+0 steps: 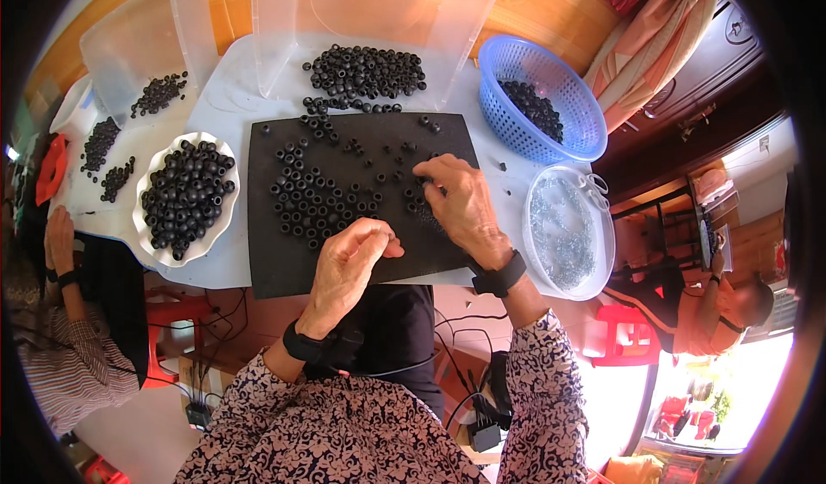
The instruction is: The recorder is sorting and assembling small black plastic rings on a workspace table.
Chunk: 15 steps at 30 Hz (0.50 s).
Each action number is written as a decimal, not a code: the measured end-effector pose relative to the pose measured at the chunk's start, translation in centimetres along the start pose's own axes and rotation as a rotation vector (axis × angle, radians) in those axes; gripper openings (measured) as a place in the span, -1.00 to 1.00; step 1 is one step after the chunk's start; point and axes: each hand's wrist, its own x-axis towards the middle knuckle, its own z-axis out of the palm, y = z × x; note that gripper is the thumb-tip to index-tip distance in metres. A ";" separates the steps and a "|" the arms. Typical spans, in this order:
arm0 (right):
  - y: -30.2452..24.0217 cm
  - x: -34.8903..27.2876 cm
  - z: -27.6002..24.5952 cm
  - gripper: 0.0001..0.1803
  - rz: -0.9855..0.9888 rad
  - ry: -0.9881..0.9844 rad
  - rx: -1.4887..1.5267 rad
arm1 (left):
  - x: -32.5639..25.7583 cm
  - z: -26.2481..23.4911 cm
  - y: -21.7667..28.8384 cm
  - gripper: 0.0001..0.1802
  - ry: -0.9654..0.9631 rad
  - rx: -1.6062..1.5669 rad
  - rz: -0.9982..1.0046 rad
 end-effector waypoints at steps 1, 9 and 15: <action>0.3 0.0 0.1 -0.73 -0.053 -0.060 -0.064 | 0.0 0.0 -0.1 -0.76 -0.005 -0.009 0.011; -2.8 -0.4 -1.0 -0.73 0.154 -0.031 0.186 | 0.1 -0.1 -0.4 -0.76 -0.006 -0.039 0.026; -6.7 -3.2 -0.1 -0.77 0.412 -0.173 0.604 | 0.3 -0.7 -1.1 -0.76 0.005 -0.287 -0.011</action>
